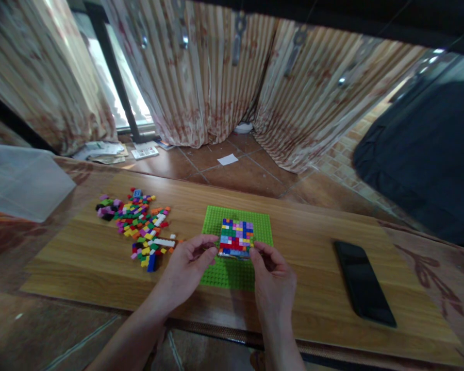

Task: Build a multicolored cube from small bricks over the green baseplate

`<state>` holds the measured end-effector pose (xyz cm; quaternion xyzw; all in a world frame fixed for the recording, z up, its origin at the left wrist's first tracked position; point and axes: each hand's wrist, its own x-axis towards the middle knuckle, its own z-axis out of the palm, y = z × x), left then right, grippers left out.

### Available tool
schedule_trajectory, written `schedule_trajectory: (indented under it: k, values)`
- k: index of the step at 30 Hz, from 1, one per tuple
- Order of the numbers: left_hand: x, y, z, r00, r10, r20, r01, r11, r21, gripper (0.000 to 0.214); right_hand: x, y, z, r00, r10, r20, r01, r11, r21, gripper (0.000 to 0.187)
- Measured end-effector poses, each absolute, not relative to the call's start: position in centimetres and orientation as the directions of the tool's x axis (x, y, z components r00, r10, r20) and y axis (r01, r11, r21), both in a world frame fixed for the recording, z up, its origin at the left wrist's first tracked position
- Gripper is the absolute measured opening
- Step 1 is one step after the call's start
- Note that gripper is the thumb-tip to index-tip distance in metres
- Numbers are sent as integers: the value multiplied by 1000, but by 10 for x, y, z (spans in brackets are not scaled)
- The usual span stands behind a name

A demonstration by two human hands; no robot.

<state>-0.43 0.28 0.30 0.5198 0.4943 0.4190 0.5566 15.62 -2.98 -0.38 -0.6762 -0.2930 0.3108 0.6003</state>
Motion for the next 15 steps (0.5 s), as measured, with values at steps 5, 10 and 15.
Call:
schedule_trajectory:
  k: [5, 10, 15]
  values:
    - [-5, 1, 5, 183, 974, -132, 84, 118, 989, 27, 155, -28, -1, 642, 762, -87, -4, -110, -994, 34]
    - [-3, 0, 6, 172, 976, -136, 113, 118, 987, 30, 153, -28, 1, 653, 752, -93, -20, -106, -994, 32]
    - [-2, 0, 9, 152, 983, -106, 140, 85, 987, 28, 153, -28, -1, 660, 749, -58, 3, -80, -997, 31]
